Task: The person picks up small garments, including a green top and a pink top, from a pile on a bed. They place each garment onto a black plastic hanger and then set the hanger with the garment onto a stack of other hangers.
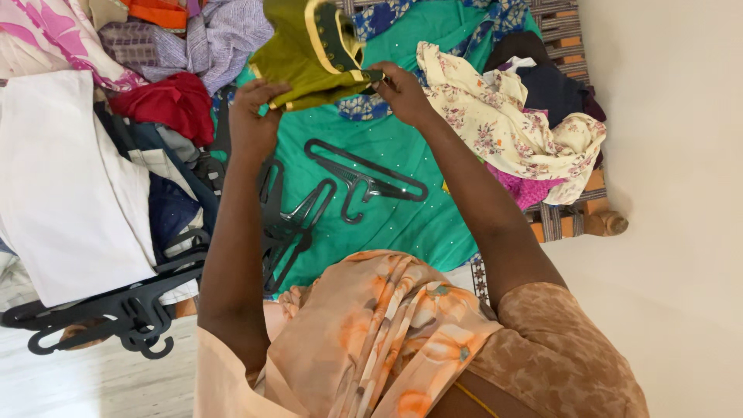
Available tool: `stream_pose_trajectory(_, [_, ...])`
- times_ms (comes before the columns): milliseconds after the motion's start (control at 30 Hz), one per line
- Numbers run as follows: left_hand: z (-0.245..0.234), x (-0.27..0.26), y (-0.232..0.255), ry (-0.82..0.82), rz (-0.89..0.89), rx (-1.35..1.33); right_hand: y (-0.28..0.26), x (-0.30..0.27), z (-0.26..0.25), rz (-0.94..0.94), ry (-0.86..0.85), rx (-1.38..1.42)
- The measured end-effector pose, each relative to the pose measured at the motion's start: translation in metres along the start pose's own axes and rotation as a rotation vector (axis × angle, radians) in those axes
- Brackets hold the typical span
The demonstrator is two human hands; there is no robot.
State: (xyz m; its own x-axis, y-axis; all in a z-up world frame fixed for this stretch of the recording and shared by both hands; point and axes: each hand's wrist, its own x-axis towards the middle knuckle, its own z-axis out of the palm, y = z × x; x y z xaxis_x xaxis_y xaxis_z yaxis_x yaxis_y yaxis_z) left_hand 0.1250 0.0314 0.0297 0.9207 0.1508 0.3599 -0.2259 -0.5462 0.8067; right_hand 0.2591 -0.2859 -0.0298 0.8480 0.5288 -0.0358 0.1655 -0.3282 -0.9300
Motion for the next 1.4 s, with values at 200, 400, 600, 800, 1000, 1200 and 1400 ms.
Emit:
stream_pose_trajectory(200, [0.074,-0.105,-0.095,-0.144,-0.074,0.216,0.088,-0.055,0.046,-0.022,-0.08,-0.43])
stream_pose_trajectory(400, [0.116,-0.274,-0.121,-0.613,-0.487,0.494,0.151,-0.164,0.086,0.464,-0.81,-0.93])
stream_pose_trajectory(600, [0.1,-0.334,-0.101,-0.877,-0.594,0.551,0.165,-0.252,0.066,0.764,-0.875,-1.035])
stream_pose_trajectory(800, [0.091,-0.341,-0.091,-0.734,-0.396,0.443,0.172,-0.266,0.019,0.731,-0.675,-1.039])
stream_pose_trajectory(1000, [0.093,-0.268,-0.022,-0.426,-0.102,0.186,0.182,-0.253,0.017,0.601,-0.581,-0.817])
stream_pose_trajectory(1200, [0.083,-0.169,0.066,-0.383,-0.024,0.013,0.162,-0.234,0.093,-0.032,-0.503,-0.293])
stream_pose_trajectory(1400, [0.046,-0.117,0.133,-0.296,0.116,-0.077,0.143,-0.234,0.139,0.033,-0.202,-0.112])
